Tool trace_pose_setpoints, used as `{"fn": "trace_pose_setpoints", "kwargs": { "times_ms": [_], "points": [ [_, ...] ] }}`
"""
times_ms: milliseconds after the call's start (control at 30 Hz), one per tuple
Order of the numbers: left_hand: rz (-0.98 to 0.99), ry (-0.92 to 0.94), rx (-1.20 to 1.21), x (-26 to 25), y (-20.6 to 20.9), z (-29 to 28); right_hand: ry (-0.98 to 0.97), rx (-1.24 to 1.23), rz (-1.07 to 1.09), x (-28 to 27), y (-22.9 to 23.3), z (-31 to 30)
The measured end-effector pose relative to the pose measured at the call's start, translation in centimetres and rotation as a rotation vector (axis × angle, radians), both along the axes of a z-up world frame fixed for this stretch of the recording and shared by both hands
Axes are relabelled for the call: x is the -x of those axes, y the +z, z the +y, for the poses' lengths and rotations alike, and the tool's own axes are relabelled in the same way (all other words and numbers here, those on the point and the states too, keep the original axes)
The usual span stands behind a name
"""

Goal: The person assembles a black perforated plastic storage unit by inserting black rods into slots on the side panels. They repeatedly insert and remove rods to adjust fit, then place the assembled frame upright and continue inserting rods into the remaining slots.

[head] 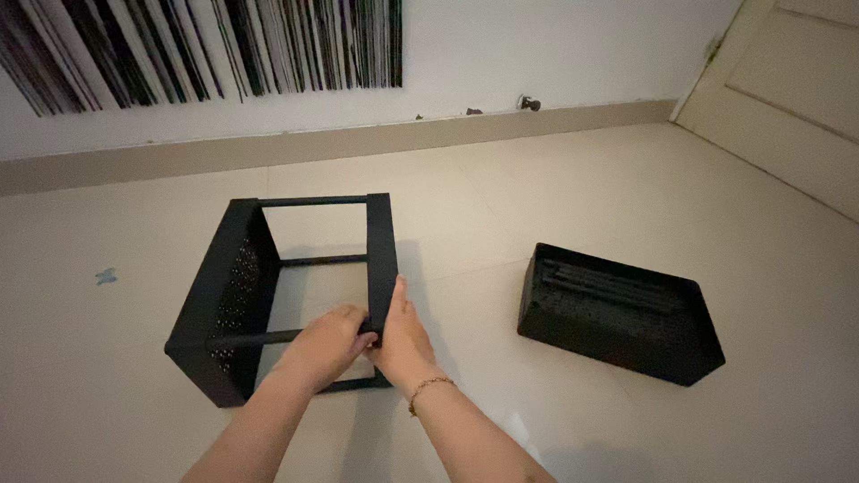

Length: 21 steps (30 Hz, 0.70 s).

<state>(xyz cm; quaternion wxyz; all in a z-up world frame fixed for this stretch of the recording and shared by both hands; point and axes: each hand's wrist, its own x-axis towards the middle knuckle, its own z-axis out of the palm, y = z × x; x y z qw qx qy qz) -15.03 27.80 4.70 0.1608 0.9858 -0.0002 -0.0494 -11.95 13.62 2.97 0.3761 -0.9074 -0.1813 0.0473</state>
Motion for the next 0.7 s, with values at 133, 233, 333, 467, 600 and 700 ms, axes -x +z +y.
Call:
{"fn": "trace_pose_setpoints", "kwargs": {
  "times_ms": [133, 233, 333, 467, 600, 700],
  "points": [
    [-0.160, -0.135, -0.012, -0.6, -1.1, 1.1, -0.084, -0.033, 0.044, -0.8, 0.1, 0.3],
    [-0.138, -0.151, -0.062, -0.8, -1.4, 1.5, -0.115, -0.068, 0.038, -0.6, 0.8, 0.1],
    [-0.139, -0.132, -0.096, -1.1, -0.4, 0.7, -0.123, -0.058, 0.015, -0.9, 1.7, -0.4],
    [-0.078, -0.018, -0.154, -0.6, 2.0, -0.7, -0.094, -0.014, 0.075, -2.1, 1.4, -1.2],
    [0.114, 0.040, -0.148, 0.0, 3.8, -1.3, -0.023, -0.072, 0.062, -2.8, -0.3, -2.0],
    [-0.041, -0.078, 0.038, 0.0, 4.4, -0.5, 0.127, -0.216, 0.025, -3.9, -0.6, -2.7]
  ]
}}
